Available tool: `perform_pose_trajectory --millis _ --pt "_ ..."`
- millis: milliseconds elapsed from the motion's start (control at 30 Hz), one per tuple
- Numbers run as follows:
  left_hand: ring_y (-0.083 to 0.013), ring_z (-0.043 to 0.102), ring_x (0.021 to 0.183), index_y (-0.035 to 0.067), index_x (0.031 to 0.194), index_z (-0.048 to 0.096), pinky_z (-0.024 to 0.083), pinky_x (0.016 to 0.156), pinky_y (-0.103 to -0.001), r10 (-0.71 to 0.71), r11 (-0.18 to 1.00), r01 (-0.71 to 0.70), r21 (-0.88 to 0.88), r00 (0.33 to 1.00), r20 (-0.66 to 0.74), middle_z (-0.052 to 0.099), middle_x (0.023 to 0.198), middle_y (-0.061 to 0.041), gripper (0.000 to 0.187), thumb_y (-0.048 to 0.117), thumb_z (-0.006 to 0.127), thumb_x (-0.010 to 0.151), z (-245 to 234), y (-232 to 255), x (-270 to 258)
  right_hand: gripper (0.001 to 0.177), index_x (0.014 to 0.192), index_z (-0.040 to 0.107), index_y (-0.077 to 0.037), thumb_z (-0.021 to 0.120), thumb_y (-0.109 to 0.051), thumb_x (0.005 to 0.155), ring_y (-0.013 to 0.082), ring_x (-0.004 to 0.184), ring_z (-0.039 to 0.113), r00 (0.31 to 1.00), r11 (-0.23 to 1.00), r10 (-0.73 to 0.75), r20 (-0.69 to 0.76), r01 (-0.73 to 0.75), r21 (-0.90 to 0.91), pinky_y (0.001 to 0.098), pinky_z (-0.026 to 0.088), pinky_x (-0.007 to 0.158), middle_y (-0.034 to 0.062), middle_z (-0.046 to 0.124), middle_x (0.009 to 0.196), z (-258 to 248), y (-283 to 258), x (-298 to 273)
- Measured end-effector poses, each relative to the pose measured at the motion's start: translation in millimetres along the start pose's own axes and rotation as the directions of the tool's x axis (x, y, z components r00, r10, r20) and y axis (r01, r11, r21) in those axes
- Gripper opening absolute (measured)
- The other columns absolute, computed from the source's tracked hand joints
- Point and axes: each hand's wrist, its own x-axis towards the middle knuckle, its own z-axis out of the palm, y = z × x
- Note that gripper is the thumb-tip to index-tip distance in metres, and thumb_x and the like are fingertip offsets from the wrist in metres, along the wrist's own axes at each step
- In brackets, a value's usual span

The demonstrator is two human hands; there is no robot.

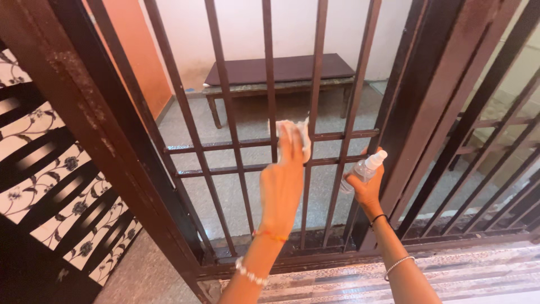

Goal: The person cleans a brown metal security gate by spraying a clear liquid from a bottle and wiping the bars with a white cloth. They systematically clean the lower and middle sections of the gate, moving the cloth along the vertical and horizontal bars.

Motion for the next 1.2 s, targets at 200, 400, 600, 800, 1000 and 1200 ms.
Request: perform_pose_trajectory --millis 200,400,600,800,1000,1200 --pt "-0.0083 0.061 0.054 -0.001 0.146 0.042 0.050 0.045 -0.023 0.124 0.961 -0.131 0.242 0.991 0.045 0.038 0.164 -0.011 0.065 0.010 0.064 0.086 24 -3 -53 0.060 0.119 0.045 -0.009 0.070 -0.009 0.065 0.0078 0.078 0.051 0.999 0.997 0.053 0.008 -0.053 0.058 0.0258 0.045 0.075 -0.0049 0.047 0.085 1 -6 -2" --pt "-0.0288 0.071 0.080 -0.001 0.146 0.044 0.058 0.052 -0.033 -0.013 0.938 0.031 -0.345 0.998 0.054 0.047 0.149 -0.020 0.065 0.009 0.062 0.084 48 16 -44 0.062 0.122 0.045 -0.008 0.069 -0.008 0.064 0.0079 0.085 0.048 1.000 1.000 -0.001 -0.018 0.001 0.012 0.0265 0.043 0.078 -0.0041 0.045 0.095 -1 -3 -3" --pt "-0.0367 0.072 0.093 0.006 0.143 0.050 0.058 0.063 -0.041 -0.096 0.670 0.061 -0.740 0.995 -0.005 0.056 0.145 -0.008 0.049 0.014 0.061 0.095 64 19 -39 0.060 0.121 0.046 -0.007 0.068 -0.005 0.065 0.0092 0.089 0.049 0.998 0.996 -0.055 -0.012 0.055 -0.063 0.0276 0.045 0.082 -0.0020 0.046 0.098 0 -1 -2" --pt "-0.0209 0.068 0.047 0.006 0.148 0.046 0.054 0.041 -0.033 0.085 0.987 -0.073 -0.143 0.993 0.078 0.046 0.156 -0.005 0.056 0.016 0.059 0.095 35 -15 -49 0.059 0.119 0.046 -0.007 0.067 -0.007 0.064 0.0090 0.080 0.052 0.999 0.999 0.043 -0.005 -0.043 0.022 0.0270 0.048 0.074 -0.0022 0.047 0.088 -1 -1 -4" --pt "-0.0289 0.072 0.082 0.006 0.141 0.052 0.057 0.062 -0.036 -0.155 0.685 0.127 -0.717 0.988 0.028 0.054 0.147 -0.005 0.046 0.027 0.058 0.101 76 26 -56 0.059 0.119 0.047 -0.007 0.067 -0.006 0.063 0.0091 0.086 0.050 0.999 0.999 -0.031 -0.020 0.030 -0.044 0.0272 0.046 0.079 -0.0018 0.047 0.095 2 -4 -2" --pt "-0.0225 0.070 0.064 0.006 0.138 0.050 0.056 0.055 -0.032 -0.068 0.795 0.051 -0.604 0.998 -0.005 0.046 0.148 -0.005 0.043 0.024 0.057 0.100 86 23 -62 0.063 0.119 0.046 -0.008 0.071 -0.007 0.062 0.0093 0.082 0.050 0.999 0.999 0.037 -0.013 -0.037 -0.032 0.0267 0.045 0.075 -0.0019 0.047 0.093 0 -3 -3"
